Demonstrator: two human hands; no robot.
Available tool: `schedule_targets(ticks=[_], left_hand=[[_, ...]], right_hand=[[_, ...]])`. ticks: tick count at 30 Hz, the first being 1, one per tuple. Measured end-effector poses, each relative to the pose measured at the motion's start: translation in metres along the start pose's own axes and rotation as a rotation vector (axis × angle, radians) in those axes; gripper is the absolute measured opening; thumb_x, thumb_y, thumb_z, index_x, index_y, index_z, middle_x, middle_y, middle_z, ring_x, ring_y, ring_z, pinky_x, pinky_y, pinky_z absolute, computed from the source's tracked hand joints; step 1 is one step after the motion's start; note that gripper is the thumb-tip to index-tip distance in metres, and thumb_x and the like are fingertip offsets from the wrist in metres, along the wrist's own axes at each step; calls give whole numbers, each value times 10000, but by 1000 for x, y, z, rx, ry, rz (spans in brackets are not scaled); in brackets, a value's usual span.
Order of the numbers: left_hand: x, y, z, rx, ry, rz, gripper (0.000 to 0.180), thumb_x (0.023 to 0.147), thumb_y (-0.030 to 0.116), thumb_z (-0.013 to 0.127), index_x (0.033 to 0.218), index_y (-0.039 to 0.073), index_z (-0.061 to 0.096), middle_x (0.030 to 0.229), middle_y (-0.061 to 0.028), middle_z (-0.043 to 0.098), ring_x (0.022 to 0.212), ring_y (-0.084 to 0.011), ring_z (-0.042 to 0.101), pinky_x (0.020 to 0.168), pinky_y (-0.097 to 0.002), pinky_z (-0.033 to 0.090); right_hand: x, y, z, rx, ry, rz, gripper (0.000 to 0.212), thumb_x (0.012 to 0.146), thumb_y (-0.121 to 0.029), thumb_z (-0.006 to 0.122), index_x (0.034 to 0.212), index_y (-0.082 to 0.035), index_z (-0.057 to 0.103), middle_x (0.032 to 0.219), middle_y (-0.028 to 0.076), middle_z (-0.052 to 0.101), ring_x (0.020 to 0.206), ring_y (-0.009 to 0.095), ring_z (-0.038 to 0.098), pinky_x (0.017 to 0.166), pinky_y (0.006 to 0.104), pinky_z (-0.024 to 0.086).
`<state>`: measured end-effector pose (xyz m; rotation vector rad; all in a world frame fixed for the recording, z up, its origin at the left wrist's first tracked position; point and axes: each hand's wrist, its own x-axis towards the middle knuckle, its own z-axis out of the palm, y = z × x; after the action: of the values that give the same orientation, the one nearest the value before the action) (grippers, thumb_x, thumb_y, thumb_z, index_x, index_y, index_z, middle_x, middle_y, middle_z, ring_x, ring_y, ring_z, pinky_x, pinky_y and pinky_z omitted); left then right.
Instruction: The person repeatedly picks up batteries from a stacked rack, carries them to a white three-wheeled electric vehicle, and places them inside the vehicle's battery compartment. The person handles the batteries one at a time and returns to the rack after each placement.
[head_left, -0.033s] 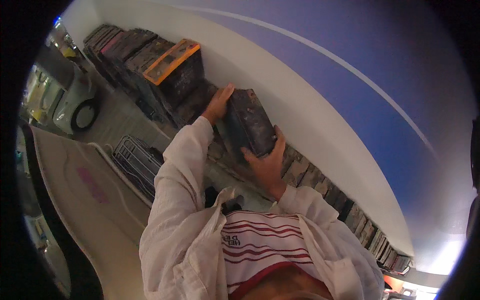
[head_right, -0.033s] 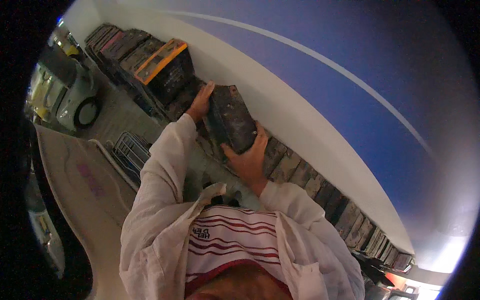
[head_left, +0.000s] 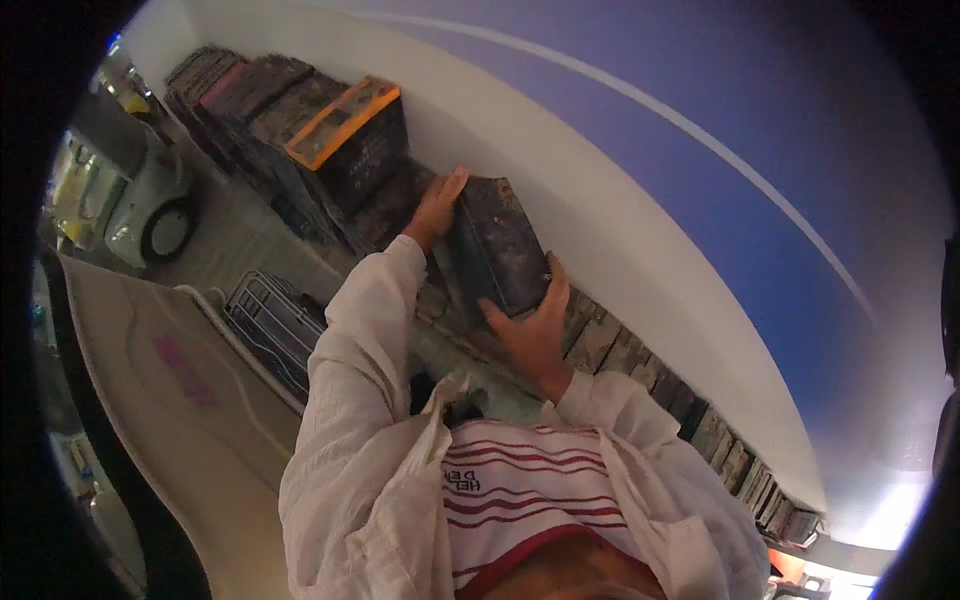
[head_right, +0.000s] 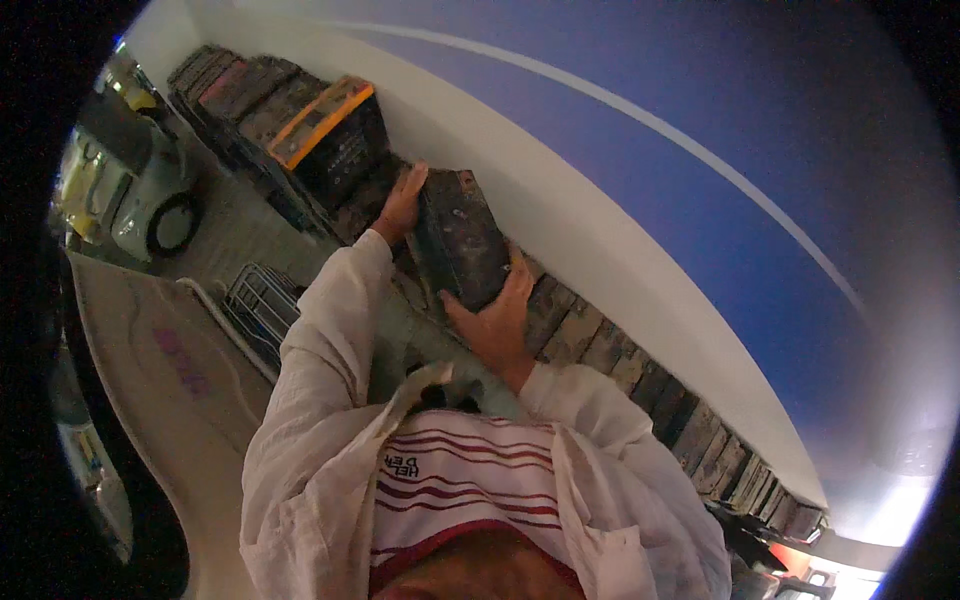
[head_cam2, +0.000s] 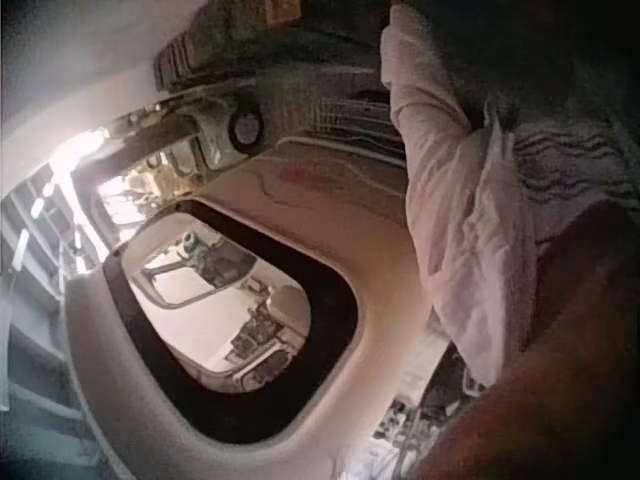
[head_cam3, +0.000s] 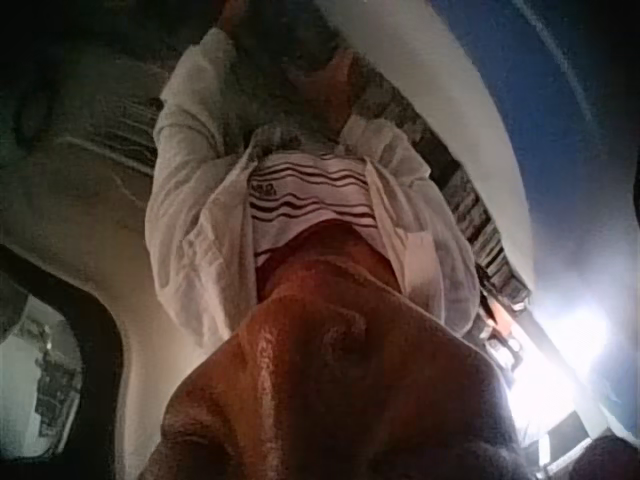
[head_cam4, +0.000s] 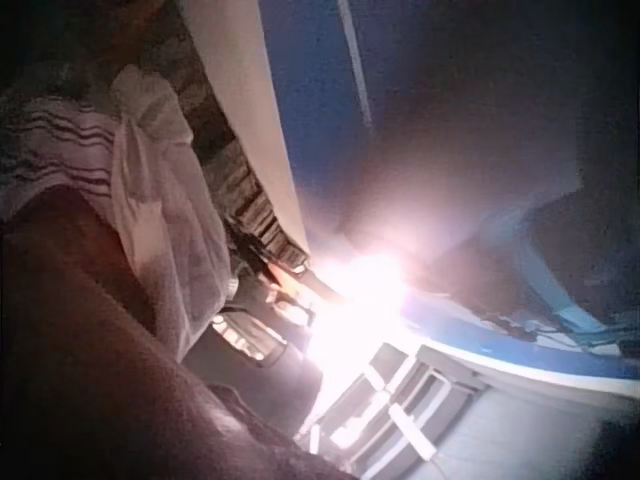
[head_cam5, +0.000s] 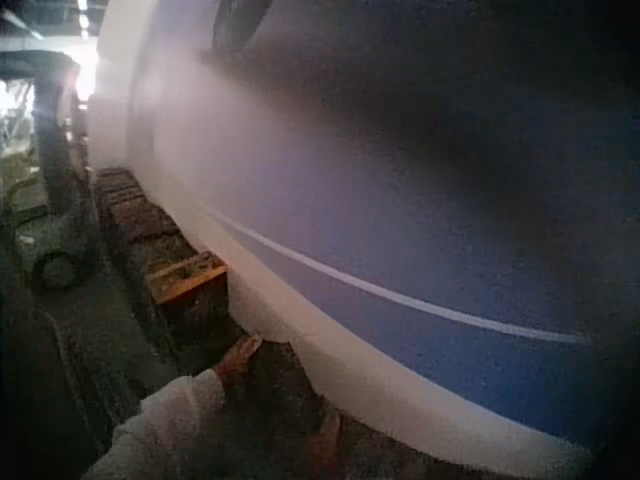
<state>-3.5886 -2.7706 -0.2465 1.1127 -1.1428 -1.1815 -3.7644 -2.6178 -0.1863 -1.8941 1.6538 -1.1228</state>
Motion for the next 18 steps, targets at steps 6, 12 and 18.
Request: schedule_targets(ticks=[6,12,18], left_hand=[[-74,-27,15,-141,103,143,581,1029,362,447,1463,-12,349,1429,-162,433,1291,-251,458,1078,-367,372],[-202,-6,62,334,181,447,1023,746,330,790,1514,-17,211,1535,-247,218,1389,-362,324,1125,-465,306],[-158,-43,86,-293,619,191,1116,622,292,878,1453,-1,193,1430,-219,289,1305,-383,378,1083,-472,339]], right_hand=[[9,-12,-21,-33,-312,-76,1102,682,-306,867,1504,-1,200,1357,274,419,1200,434,470,1007,464,416],[32,-19,-27,-135,-447,-166,1108,691,-331,853,1495,52,194,1294,300,492,1155,455,531,951,463,459],[61,-60,-16,-281,-732,-119,1096,658,-319,855,1487,47,240,1245,281,543,1121,409,573,902,446,488]])
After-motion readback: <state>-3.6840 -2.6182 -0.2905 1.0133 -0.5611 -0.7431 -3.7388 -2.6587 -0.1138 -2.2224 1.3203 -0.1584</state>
